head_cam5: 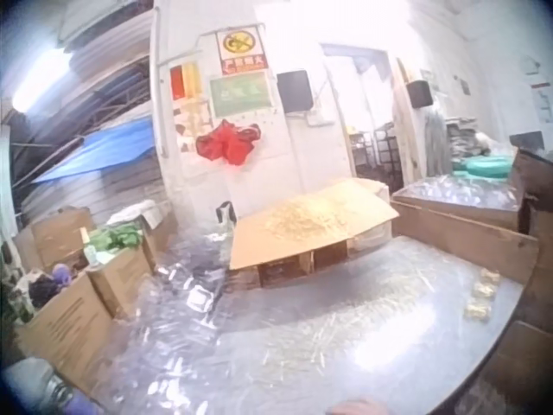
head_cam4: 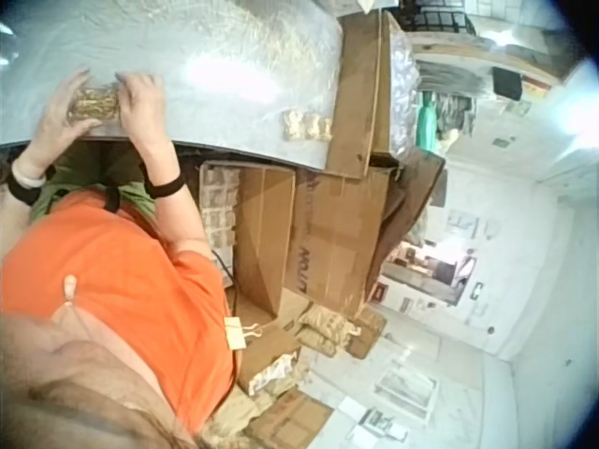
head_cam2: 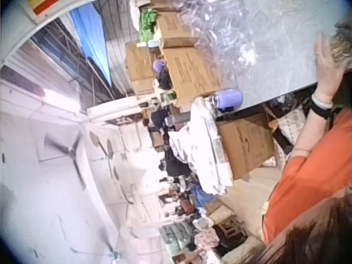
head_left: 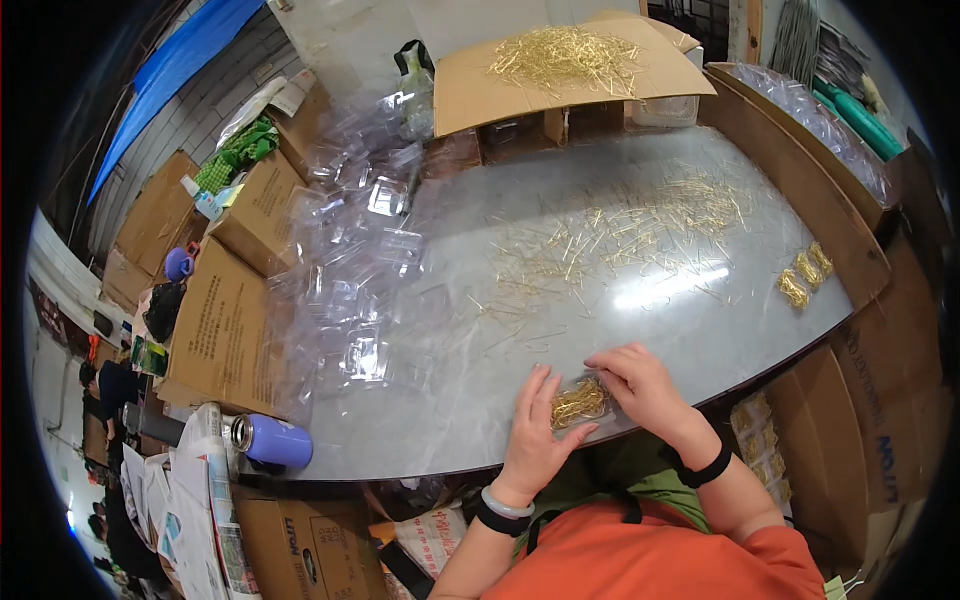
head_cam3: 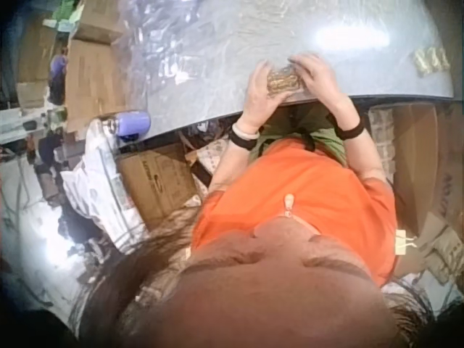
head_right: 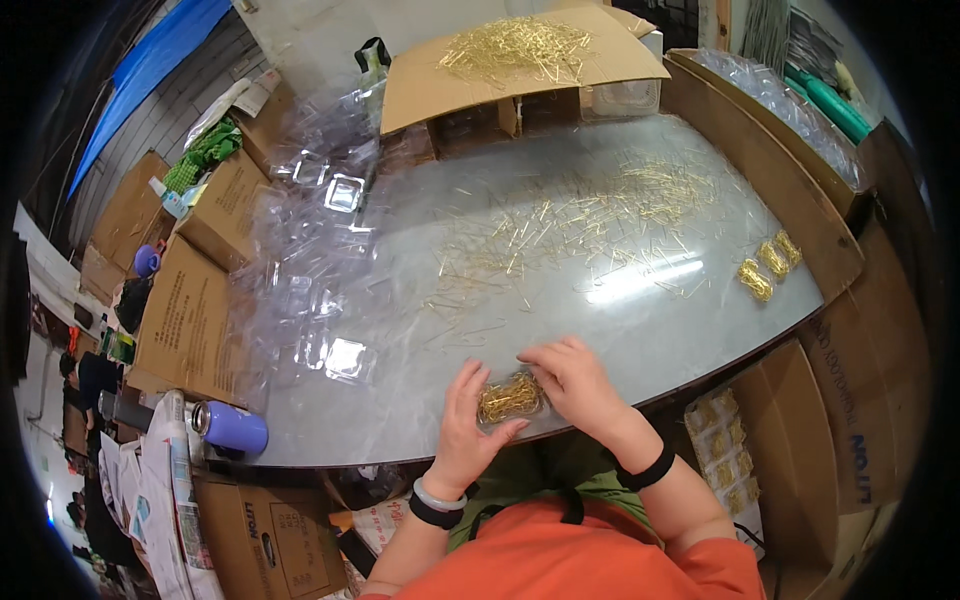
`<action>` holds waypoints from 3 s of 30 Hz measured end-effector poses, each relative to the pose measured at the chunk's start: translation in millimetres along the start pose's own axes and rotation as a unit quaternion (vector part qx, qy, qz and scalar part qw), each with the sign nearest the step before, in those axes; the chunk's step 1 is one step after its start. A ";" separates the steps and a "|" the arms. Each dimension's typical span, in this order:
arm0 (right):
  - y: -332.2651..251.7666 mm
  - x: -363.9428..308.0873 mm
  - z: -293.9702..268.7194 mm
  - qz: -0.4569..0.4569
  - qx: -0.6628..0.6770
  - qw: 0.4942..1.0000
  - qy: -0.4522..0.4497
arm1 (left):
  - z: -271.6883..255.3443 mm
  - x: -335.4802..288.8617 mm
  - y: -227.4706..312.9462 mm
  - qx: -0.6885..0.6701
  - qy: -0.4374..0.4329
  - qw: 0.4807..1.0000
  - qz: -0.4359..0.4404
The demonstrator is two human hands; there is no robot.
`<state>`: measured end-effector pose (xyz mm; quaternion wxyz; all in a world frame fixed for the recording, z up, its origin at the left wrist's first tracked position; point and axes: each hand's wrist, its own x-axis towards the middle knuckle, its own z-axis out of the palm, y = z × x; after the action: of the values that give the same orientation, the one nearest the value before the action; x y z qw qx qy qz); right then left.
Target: The recorder is counting and placing small gold-colored metal components into plastic blister packaging on a workbench.
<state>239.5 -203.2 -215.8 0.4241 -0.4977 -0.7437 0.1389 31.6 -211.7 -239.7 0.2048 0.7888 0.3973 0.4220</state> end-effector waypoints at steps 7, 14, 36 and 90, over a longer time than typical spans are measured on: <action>-27.1 -25.8 -11.2 0.203 0.020 0.979 0.002 | -1.1 -16.8 3.2 0.128 0.083 0.988 -0.019; -42.8 -55.5 4.3 0.238 0.065 0.969 0.025 | -0.1 -10.4 21.2 0.065 -0.009 0.998 -0.018; -19.0 -7.1 -13.4 0.158 -0.030 0.984 0.078 | 15.5 0.4 22.9 0.053 0.020 0.998 0.021; -43.3 -28.3 24.2 -0.007 -0.149 0.989 0.020 | 4.5 -7.6 -6.4 -0.471 0.075 0.864 -0.160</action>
<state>198.1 -242.5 -217.0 0.3605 -0.5529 -0.7511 0.0134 30.0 -213.9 -250.3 0.5861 0.4903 0.2865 0.5780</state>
